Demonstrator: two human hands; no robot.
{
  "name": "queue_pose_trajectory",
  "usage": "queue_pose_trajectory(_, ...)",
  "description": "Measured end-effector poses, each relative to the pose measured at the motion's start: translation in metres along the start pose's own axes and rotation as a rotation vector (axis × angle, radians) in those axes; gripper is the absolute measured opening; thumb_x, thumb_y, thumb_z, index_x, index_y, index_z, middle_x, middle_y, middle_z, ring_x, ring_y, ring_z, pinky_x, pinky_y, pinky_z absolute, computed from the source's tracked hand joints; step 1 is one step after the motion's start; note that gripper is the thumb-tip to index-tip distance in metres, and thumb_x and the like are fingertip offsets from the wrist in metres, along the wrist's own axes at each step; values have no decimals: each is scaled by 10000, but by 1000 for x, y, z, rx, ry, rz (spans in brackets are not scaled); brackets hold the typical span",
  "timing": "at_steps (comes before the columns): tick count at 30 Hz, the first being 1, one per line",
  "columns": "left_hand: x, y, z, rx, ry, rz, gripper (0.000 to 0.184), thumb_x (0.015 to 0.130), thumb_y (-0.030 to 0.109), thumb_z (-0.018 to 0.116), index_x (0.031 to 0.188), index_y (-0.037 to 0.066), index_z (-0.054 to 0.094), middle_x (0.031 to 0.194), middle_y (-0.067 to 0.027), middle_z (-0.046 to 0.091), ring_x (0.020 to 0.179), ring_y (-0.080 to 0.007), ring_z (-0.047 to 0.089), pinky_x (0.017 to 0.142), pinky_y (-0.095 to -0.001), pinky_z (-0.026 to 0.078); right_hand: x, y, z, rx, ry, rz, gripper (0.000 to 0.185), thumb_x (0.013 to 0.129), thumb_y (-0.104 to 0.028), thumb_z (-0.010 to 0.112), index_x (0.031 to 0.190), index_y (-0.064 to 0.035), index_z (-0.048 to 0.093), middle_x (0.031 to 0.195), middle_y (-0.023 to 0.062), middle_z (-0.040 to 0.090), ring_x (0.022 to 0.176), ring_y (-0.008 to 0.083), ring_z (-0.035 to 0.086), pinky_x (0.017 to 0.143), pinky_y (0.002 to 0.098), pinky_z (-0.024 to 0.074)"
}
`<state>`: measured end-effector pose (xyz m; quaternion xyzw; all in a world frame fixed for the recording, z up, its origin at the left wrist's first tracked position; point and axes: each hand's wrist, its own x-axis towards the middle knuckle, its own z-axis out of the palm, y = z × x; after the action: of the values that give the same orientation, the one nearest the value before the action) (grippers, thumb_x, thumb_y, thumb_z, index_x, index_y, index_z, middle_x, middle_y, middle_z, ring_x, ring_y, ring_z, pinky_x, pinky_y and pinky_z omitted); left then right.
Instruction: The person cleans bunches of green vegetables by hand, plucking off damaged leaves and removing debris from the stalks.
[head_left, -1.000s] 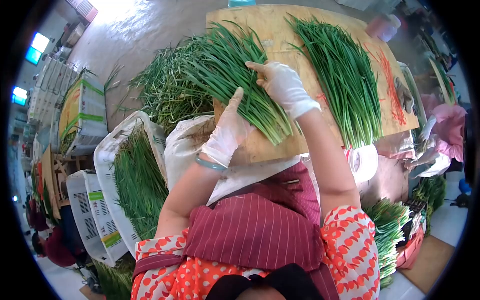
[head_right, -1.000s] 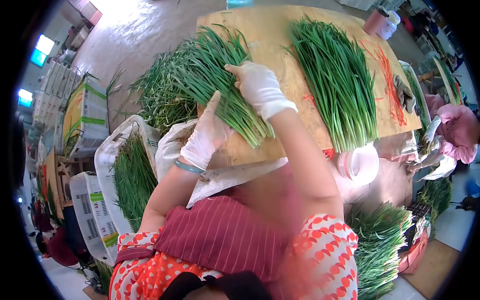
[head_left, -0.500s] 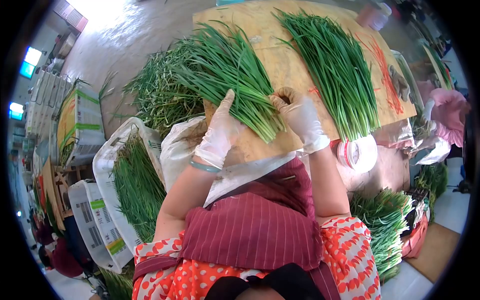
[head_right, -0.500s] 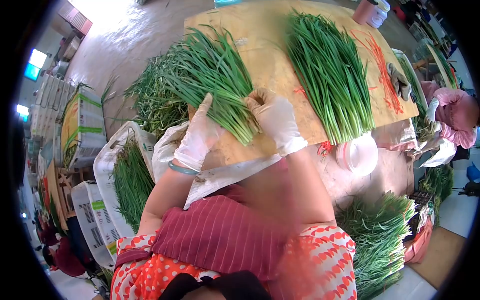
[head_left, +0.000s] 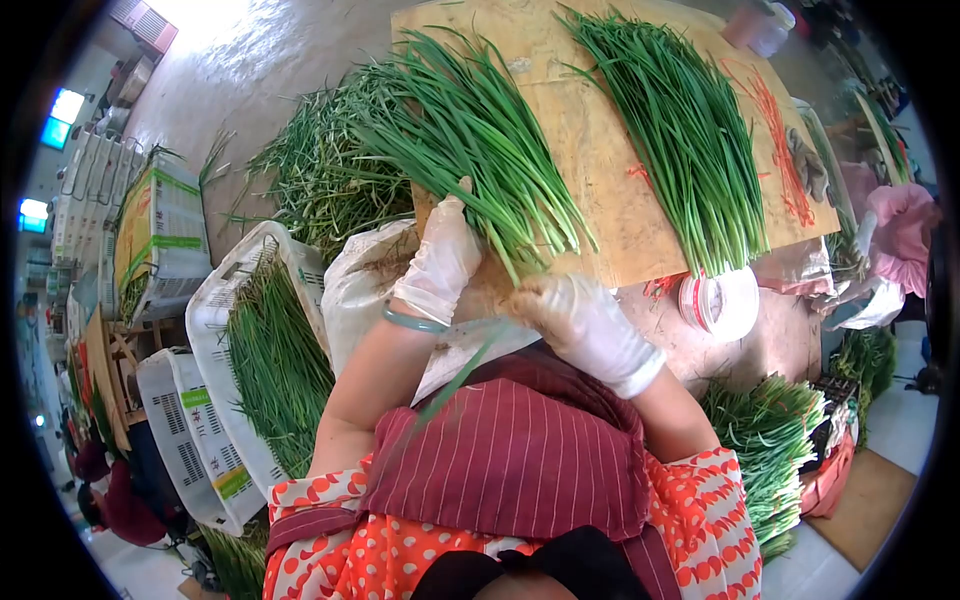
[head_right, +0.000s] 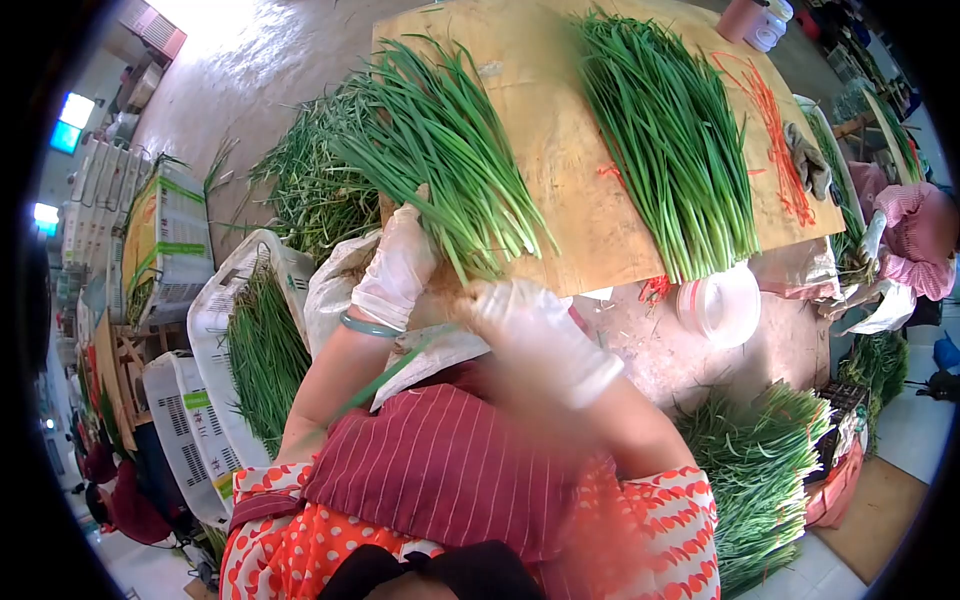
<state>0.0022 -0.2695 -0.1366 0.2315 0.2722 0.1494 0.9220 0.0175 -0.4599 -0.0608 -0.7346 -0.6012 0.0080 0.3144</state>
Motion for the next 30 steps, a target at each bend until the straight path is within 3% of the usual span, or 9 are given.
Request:
queue_pose_trajectory(5,-4,6,7,-79,50,-16,262,928,217,429,1100,39,515,1049,-85,581,937,-229,562,833,-370,478,-16,3,-33,387,-268,93,148,810,-18,535,944,-43,593,770,72,586,624,212,569,584,297,465)
queue_pose_trajectory(7,-6,8,6,-103,-48,-68,257,931,215,417,1108,49,503,1074,-84,569,956,-235,551,848,-388,469,-5,5,-44,763,-154,807,189,847,-214,549,932,-50,594,654,81,565,605,183,550,600,324,439)
queue_pose_trajectory(9,-4,7,3,-126,-61,-65,258,933,217,412,1111,51,498,1092,-86,561,973,-237,544,866,-398,458,7,29,-26,725,-32,711,237,851,-253,559,970,-55,613,616,65,555,580,160,528,589,304,428)
queue_pose_trajectory(12,-8,7,8,-161,-64,-72,268,940,221,385,1125,52,482,1136,-92,537,1019,-242,524,911,-414,427,34,41,-5,655,10,832,245,830,-252,588,957,-47,628,637,67,576,588,168,541,591,305,433)
queue_pose_trajectory(15,-10,8,8,-161,-32,-70,288,951,222,339,1146,50,463,1178,-102,509,1069,-250,496,958,-420,388,45,51,10,307,-196,706,192,836,-166,595,938,-6,622,735,34,588,623,87,494,572,236,409)
queue_pose_trajectory(18,-13,6,12,-163,33,-46,310,958,219,294,1168,48,444,1207,-109,486,1097,-258,478,982,-421,368,43,56,15,484,-103,691,193,836,-184,602,911,-6,601,714,44,584,634,91,492,575,264,411)
queue_pose_trajectory(20,-10,3,10,-173,76,-35,322,961,217,273,1181,46,434,1220,-110,476,1104,-261,472,985,-421,366,39,53,16,572,48,714,218,832,-227,600,893,-17,589,654,110,578,625,200,555,602,316,438)
queue_pose_trajectory(27,-9,9,8,-186,-109,-71,277,916,207,459,1140,46,476,1128,-70,540,1040,-218,514,937,-378,413,28,58,23,811,140,784,155,858,-172,571,858,-18,566,650,95,564,601,174,532,580,283,426)
queue_pose_trajectory(30,-8,7,4,-164,-164,-94,271,861,170,569,1099,56,510,1055,-49,573,988,-200,539,906,-357,435,35,57,20,711,-25,724,153,863,-172,568,877,-21,581,677,96,585,627,172,551,590,293,434)
